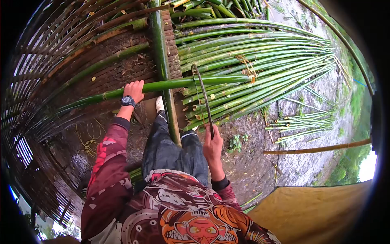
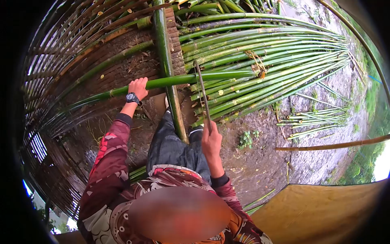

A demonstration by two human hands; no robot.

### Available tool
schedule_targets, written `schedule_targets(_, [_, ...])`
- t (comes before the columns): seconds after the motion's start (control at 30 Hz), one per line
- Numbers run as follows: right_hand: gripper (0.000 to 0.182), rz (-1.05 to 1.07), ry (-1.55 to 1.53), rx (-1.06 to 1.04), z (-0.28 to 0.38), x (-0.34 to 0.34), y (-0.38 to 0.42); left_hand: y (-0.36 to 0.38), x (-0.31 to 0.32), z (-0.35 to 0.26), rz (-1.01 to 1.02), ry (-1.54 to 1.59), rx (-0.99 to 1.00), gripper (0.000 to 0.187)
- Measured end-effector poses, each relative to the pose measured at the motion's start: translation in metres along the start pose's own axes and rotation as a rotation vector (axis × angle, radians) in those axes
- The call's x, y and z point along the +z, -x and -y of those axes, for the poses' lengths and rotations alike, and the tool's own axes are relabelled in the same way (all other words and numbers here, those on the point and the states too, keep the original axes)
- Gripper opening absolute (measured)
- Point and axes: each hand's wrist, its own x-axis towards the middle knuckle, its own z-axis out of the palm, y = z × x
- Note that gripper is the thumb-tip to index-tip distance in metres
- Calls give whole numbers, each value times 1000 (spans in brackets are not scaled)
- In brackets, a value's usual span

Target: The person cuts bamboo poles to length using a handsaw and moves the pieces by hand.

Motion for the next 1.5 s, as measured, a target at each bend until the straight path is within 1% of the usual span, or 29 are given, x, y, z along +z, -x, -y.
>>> schedule_targets(0.07, [28,-3,19,-72,1,28,-46,3,0,0,-35,-14,23,33])
schedule_targets(0.13, [26,-36,25,-183,-5,70,-123,3,1,0,-70,-7,32,31])
schedule_targets(0.17, [26,-7,-27,-132,8,74,-144,0,2,2,-61,2,37,31])
schedule_targets(0.27, [26,33,-43,-128,11,60,-112,2,2,0,-46,-24,11,32])
schedule_targets(0.3, [26,-55,161,-358,-15,53,-88,0,-4,0,-28,-3,20,33])
schedule_targets(0.33, [29,-19,129,-328,-14,35,-56,-2,7,7,37,-5,12,36])
schedule_targets(0.37, [33,69,42,40,9,8,-21,-1,4,8,51,5,7,37])
schedule_targets(0.43, [29,64,-31,113,11,-20,20,-1,-1,3,35,3,14,40])
schedule_targets(0.47, [29,68,-33,113,9,-12,7,-4,-2,5,36,-1,12,40])
schedule_targets(0.53, [31,19,8,14,6,14,-35,-1,1,5,29,2,34,40])
schedule_targets(0.57, [33,65,5,71,12,36,-78,-1,3,5,15,-27,36,41])
schedule_targets(0.63, [31,2,-17,-132,12,80,-154,-1,7,5,36,-18,26,40])
schedule_targets(0.67, [28,-37,-70,-204,17,87,-165,-4,3,8,54,-11,25,40])
schedule_targets(0.73, [26,15,-52,-155,9,73,-137,3,-1,-1,46,1,34,38])
schedule_targets(0.77, [26,-47,-51,-244,-1,61,-111,-4,-4,2,84,4,29,37])
schedule_targets(0.8, [26,28,-26,-1,13,36,-76,-8,-5,6,122,10,5,36])
schedule_targets(0.83, [26,56,10,56,17,12,-43,-7,-9,5,84,38,28,34])
schedule_targets(0.87, [27,42,12,22,14,-8,-13,-1,-5,4,94,44,21,34])
schedule_targets(0.9, [30,111,-5,139,4,-21,5,-2,-1,6,83,31,19,35])
schedule_targets(0.93, [30,112,-11,136,6,-14,-6,-5,1,8,72,15,21,36])
schedule_targets(1.0, [29,50,-2,35,15,10,-36,-12,-2,9,81,20,21,36])
schedule_targets(1.07, [27,71,72,-74,-6,67,-117,-7,-6,3,107,28,-1,32])
schedule_targets(1.1, [26,-17,24,-127,-8,76,-128,-11,-17,1,139,32,26,30])
schedule_targets(1.13, [25,-109,-33,-184,-2,87,-140,-11,-6,9,149,35,14,29])
schedule_targets(1.23, [24,-57,-116,-114,-8,81,-127,-16,-8,6,156,50,-9,32])
schedule_targets(1.4, [18,-118,-186,-254,-51,116,-128,-35,-29,13,371,75,10,32])
schedule_targets(1.43, [17,-149,-211,-298,-58,118,-125,-36,-31,13,368,101,11,32])
schedule_targets(1.47, [18,-114,-202,-298,-49,108,-125,-36,-31,14,379,103,12,32])
schedule_targets(1.5, [20,-79,-219,-218,-29,94,-115,-36,-32,14,402,98,7,32])
